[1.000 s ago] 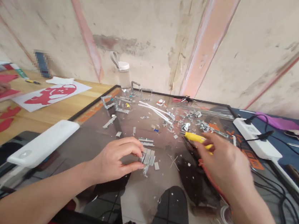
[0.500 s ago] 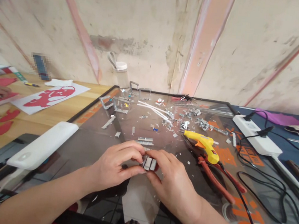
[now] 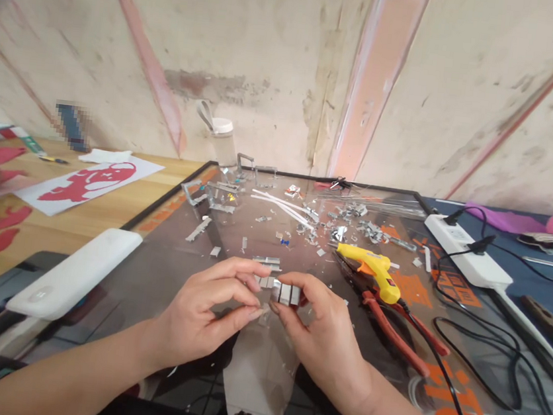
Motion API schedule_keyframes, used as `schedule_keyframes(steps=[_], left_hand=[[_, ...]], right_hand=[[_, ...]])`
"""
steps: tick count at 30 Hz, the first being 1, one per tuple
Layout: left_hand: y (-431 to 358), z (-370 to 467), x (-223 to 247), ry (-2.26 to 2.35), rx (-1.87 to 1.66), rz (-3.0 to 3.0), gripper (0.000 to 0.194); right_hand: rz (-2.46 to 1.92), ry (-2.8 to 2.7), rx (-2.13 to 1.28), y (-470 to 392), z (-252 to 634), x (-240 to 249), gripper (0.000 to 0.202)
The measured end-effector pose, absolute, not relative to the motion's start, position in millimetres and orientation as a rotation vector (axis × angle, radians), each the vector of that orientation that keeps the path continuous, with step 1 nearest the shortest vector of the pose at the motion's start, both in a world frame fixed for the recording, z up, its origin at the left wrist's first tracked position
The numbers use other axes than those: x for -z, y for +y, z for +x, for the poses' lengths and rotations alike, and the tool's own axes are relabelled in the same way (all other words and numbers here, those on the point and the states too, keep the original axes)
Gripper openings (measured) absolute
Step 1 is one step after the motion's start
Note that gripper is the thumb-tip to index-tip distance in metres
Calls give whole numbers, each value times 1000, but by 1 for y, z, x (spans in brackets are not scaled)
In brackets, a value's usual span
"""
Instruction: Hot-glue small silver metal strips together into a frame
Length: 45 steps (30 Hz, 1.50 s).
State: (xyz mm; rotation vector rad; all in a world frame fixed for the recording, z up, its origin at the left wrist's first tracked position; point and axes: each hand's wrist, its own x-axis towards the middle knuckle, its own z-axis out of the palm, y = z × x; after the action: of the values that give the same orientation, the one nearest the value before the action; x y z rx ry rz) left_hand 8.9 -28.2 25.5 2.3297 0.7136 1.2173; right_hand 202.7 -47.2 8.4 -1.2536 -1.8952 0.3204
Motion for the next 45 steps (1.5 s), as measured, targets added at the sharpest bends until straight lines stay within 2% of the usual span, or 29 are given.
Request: schedule_keyframes(steps=[6,10,19,38,45], left_hand=[[-29,11,-28,756,-981,2009,35],[-23,12,-27,818,-827,1462,19],[-23,17,-21,686,-725,1033,27],[-27,25,-10,752,-810,970,35],[-27,24,-13,469,-784,878,42]], right_hand=[[-1256,-1861,-344,-46,205,-6,22],[-1162,-1864,-431,-47,205,-9,21],[-968,-1941,-399,-48,203,-14,24],[-977,-2020,-272,-50,196,-8,24],[-994,-1859,-414,-48,195,-11,23]])
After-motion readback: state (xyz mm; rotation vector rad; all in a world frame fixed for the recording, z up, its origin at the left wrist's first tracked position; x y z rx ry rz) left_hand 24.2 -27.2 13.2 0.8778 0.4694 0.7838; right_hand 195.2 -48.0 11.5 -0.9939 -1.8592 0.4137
